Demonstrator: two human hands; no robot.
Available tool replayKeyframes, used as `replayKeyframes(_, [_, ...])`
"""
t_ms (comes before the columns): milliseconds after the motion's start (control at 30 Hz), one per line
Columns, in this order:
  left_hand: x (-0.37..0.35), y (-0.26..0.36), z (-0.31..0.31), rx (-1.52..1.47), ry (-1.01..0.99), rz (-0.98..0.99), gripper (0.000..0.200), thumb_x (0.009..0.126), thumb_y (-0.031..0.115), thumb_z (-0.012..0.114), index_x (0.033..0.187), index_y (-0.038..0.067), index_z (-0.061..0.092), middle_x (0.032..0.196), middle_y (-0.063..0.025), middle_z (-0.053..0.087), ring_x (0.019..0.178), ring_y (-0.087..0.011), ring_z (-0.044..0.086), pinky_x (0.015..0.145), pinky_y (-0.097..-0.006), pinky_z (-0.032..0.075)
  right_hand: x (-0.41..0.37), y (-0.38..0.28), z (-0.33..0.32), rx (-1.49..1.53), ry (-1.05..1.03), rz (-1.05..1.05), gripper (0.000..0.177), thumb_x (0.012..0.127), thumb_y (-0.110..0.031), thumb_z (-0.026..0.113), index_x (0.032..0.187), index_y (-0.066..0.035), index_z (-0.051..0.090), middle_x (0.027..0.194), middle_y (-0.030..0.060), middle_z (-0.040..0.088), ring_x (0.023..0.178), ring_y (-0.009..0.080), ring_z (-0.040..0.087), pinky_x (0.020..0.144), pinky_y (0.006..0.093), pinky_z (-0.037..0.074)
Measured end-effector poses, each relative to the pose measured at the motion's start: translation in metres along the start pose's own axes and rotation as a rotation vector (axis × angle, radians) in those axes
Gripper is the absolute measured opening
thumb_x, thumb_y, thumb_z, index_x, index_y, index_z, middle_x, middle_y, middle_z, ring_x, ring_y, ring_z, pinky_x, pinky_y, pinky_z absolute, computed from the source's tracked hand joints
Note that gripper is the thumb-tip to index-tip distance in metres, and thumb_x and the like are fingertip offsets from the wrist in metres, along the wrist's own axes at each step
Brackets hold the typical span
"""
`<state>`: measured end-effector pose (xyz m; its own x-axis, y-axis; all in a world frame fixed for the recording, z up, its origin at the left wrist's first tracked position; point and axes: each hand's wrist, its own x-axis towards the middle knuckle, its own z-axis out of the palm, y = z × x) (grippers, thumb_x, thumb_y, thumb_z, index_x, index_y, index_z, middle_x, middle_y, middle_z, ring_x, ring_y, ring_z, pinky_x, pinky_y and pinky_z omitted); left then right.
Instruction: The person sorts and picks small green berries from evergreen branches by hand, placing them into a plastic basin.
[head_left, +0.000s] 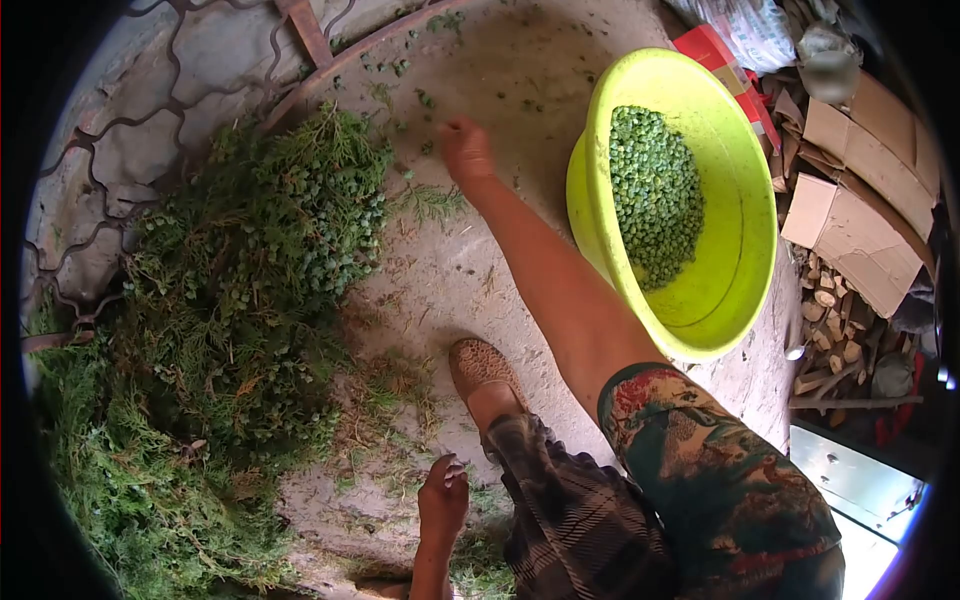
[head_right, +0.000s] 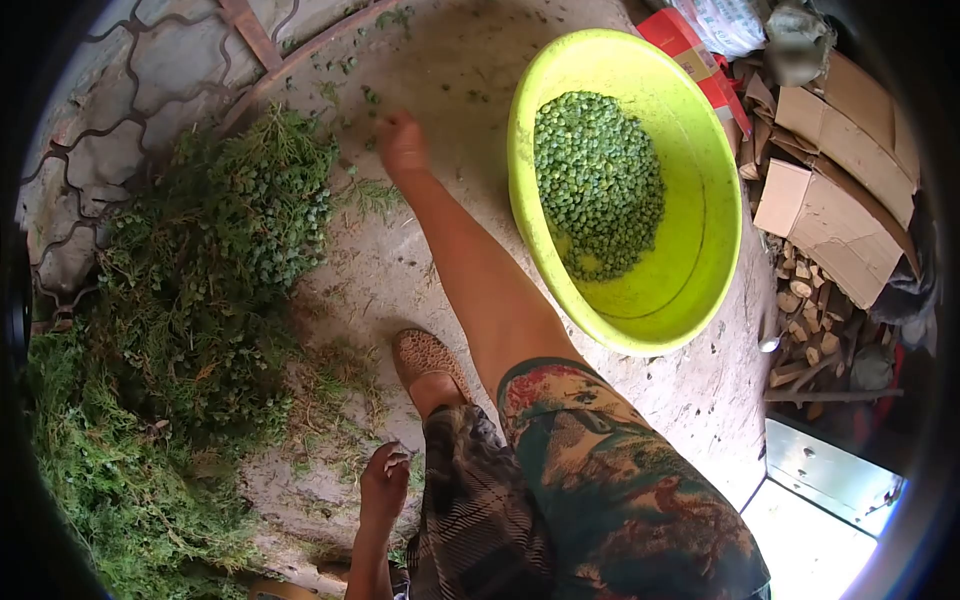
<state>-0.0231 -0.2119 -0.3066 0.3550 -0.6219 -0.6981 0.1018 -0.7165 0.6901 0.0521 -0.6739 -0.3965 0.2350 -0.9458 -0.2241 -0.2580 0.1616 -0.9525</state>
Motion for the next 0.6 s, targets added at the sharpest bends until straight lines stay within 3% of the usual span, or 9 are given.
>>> replayKeyframes(33, [0.0,-0.001,0.0,-0.002,0.003,0.012,0.033,0.083,0.006,0.056,0.115,0.0,0.053,0.093,-0.017,0.066,0.086,-0.0258,0.065,0.075,-0.0326,0.051,0.002,0.006,0.007,-0.525,0.031,-0.373,0.022,0.079,-0.02,0.061,0.093,-0.004,0.055,0.087,0.0195,0.063,0.073,0.0354,0.061,0.063,0.0431,0.047])
replayKeyframes(67, [0.0,-0.002,0.001,-0.003,0.003,0.009,0.033,0.083,0.006,0.056,0.115,0.0,0.053,0.093,-0.017,0.066,0.086,-0.0258,0.065,0.075,-0.0326,0.051,0.005,0.012,0.013,-0.527,0.028,-0.371,0.022,0.079,-0.02,0.061,0.093,-0.004,0.055,0.087,0.0195,0.063,0.073,0.0354,0.061,0.063,0.0431,0.047])
replayKeyframes(133, [0.0,-0.002,0.001,0.028,0.001,0.012,0.033,0.083,0.006,0.056,0.115,0.0,0.053,0.093,-0.0179,0.065,0.086,-0.0267,0.065,0.074,-0.033,0.051,0.006,0.019,0.019,-0.922,-0.133,-0.376,0.025,0.077,-0.021,0.062,0.092,-0.002,0.057,0.085,0.0238,0.061,0.081,0.0399,0.06,0.069,0.0437,0.047])
replayKeyframes(233, [0.0,0.007,-0.003,0.002,-0.047,-0.072,0.034,0.085,0.008,0.054,0.117,-0.003,0.051,0.097,-0.0158,0.063,0.091,-0.0199,0.061,0.076,-0.0288,0.048,0.004,0.024,0.017,-0.47,0.021,-0.405,0.022,0.077,-0.02,0.062,0.09,-0.002,0.059,0.082,0.0236,0.061,0.08,0.0392,0.061,0.068,0.0444,0.048])
replayKeyframes(267, [-0.001,0.008,-0.003,-0.001,-0.045,-0.071,0.034,0.085,0.008,0.054,0.117,-0.003,0.051,0.097,-0.0158,0.063,0.091,-0.0199,0.061,0.076,-0.0288,0.048,0.003,0.024,0.015,-0.471,0.019,-0.408,0.022,0.077,-0.02,0.062,0.09,-0.002,0.059,0.082,0.0236,0.061,0.08,0.0392,0.061,0.068,0.0444,0.048])
replayKeyframes(333, [-0.002,0.009,-0.003,-0.054,-0.027,-0.102,0.033,0.085,0.009,0.054,0.116,-0.003,0.051,0.097,-0.0157,0.063,0.09,-0.02,0.062,0.076,-0.0285,0.048,-0.005,0.022,0.013,-0.306,-0.035,-0.249,0.021,0.076,-0.017,0.062,0.09,-0.002,0.057,0.08,0.0236,0.061,0.081,0.0391,0.061,0.068,0.0457,0.049])
replayKeyframes(367, [-0.003,0.009,-0.002,-0.047,-0.026,-0.105,0.033,0.085,0.009,0.054,0.116,-0.003,0.051,0.097,-0.0157,0.063,0.09,-0.02,0.062,0.076,-0.0285,0.048,-0.012,0.023,0.015,-0.3,-0.033,-0.245,0.021,0.076,-0.017,0.062,0.09,-0.002,0.057,0.08,0.0236,0.061,0.081,0.0391,0.061,0.068,0.0457,0.049])
replayKeyframes(433, [-0.004,0.009,0.0,-0.006,-0.004,-0.035,0.033,0.083,0.006,0.056,0.116,0.001,0.053,0.095,-0.0167,0.065,0.086,-0.0245,0.065,0.074,-0.0327,0.051,-0.032,0.014,0.026,-0.577,-0.157,-0.524,0.026,0.076,-0.011,0.057,0.101,-0.005,0.055,0.087,0.0217,0.064,0.079,0.04,0.061,0.071,0.0457,0.05])
replayKeyframes(600, [-0.003,0.008,-0.003,0.047,0.031,-0.015,0.033,0.083,0.006,0.055,0.115,0.001,0.053,0.093,-0.0174,0.066,0.087,-0.0251,0.066,0.075,-0.0316,0.051,-0.037,0.005,0.035,-0.838,-0.263,-0.408,0.029,0.079,-0.008,0.054,0.107,-0.002,0.051,0.088,0.0245,0.062,0.084,0.0407,0.061,0.073,0.0477,0.05])
